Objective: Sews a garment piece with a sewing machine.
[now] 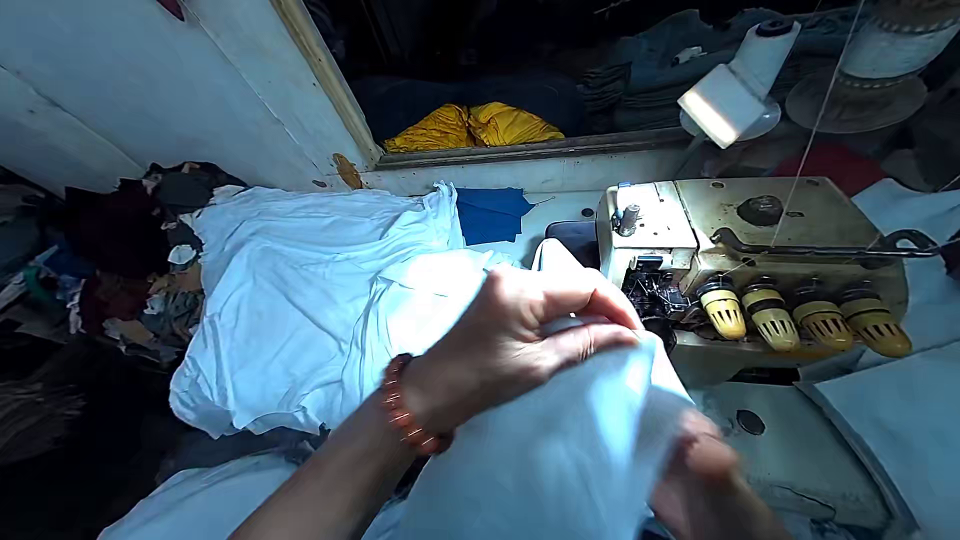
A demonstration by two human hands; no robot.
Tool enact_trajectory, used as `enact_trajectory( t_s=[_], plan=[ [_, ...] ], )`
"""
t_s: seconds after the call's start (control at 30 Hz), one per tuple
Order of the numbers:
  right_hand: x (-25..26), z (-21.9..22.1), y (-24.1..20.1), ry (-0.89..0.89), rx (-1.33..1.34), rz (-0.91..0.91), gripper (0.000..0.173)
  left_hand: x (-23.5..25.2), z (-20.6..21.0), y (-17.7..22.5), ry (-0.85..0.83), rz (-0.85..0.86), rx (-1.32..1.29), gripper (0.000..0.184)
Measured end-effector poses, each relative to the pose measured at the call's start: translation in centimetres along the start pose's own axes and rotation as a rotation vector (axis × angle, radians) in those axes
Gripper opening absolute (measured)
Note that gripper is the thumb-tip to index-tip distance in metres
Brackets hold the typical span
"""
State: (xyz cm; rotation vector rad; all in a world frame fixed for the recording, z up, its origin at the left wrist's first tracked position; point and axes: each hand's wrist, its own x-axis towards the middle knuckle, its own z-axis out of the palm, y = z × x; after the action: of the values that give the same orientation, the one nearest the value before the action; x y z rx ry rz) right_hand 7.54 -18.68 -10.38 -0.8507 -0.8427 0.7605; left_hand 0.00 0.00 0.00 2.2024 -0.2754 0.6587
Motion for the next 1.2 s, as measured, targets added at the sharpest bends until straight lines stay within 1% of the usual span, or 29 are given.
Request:
enact_trajectory(
  t_s=[0.07,0.1,0.13,0.17,0.23,0.3,0.37,0.4,0.47,0.53,0.6,0.67,0.73,0.77,0.83,0.9,1.0,1.1,1.2],
  plan=[
    [-0.6,-0.8,3.0,0.187,0.037,0.150,0.038,-0.9,2.4,-4.7,-0.043,-0.188,0.172,0.008],
    [-0.9,-1.0,4.0,0.269,-0.017,0.219,0.029,-1.4,3.3,-6.4,-0.080,-0.248,0.230,0.009],
    [-1.3,-1.2,4.5,0.310,-0.104,0.269,0.021,-1.9,4.0,-7.5,-0.112,-0.277,0.279,0.010],
    [-1.5,-1.2,4.6,0.327,-0.199,0.309,0.017,-2.2,4.6,-8.0,-0.123,-0.288,0.326,0.009],
    [-2.0,-1.2,4.6,0.331,-0.307,0.322,0.018,-2.4,5.2,-7.8,-0.132,-0.290,0.422,0.012],
    [-2.2,-1.0,5.1,0.326,-0.338,0.281,0.023,-2.6,5.7,-7.7,-0.124,-0.235,0.494,0.013],
    [-2.1,-1.0,6.1,0.314,-0.348,0.229,0.029,-2.7,5.8,-7.8,-0.098,-0.186,0.463,0.012],
    [-2.1,-1.0,6.5,0.309,-0.360,0.206,0.025,-2.7,5.7,-7.8,-0.083,-0.172,0.402,0.012],
    [-2.3,-1.0,6.9,0.305,-0.454,0.129,0.006,-2.3,5.4,-7.8,-0.050,-0.146,0.213,0.012],
    [-2.7,-1.3,6.6,0.316,-0.604,-0.004,0.009,-1.5,5.1,-7.8,-0.027,-0.122,0.097,0.012],
    [-3.0,-2.0,6.7,0.376,-0.750,-0.131,0.013,-0.7,5.2,-7.9,-0.010,-0.121,0.091,0.011],
    [-3.2,-2.8,7.2,0.468,-0.809,-0.178,0.015,-0.2,5.6,-8.5,0.005,-0.161,0.090,0.007],
    [-3.2,-3.2,7.8,0.539,-0.741,-0.168,0.014,0.0,6.2,-9.9,0.032,-0.181,0.049,0.006],
    [-3.3,-3.2,7.9,0.542,-0.687,-0.147,0.012,-0.1,6.4,-10.3,0.040,-0.194,0.021,0.007],
    [-3.5,-2.9,7.7,0.511,-0.607,-0.092,0.009,-0.2,6.3,-10.4,0.010,-0.219,0.032,0.008],
    [-4.0,-2.4,7.7,0.444,-0.551,-0.028,0.010,-0.5,6.1,-10.1,-0.071,-0.230,0.122,0.010],
    [-4.8,-1.8,7.9,0.400,-0.485,0.021,0.014,-0.7,6.1,-9.5,-0.154,-0.175,0.268,0.012],
    [-5.2,-1.5,7.7,0.455,-0.351,0.061,0.014,-0.7,6.8,-9.0,-0.145,-0.126,0.388,0.012],
    [-5.2,-1.5,6.8,0.508,-0.199,0.106,0.031,-1.2,7.5,-8.7,-0.114,-0.004,0.523,0.014]
  ],
)
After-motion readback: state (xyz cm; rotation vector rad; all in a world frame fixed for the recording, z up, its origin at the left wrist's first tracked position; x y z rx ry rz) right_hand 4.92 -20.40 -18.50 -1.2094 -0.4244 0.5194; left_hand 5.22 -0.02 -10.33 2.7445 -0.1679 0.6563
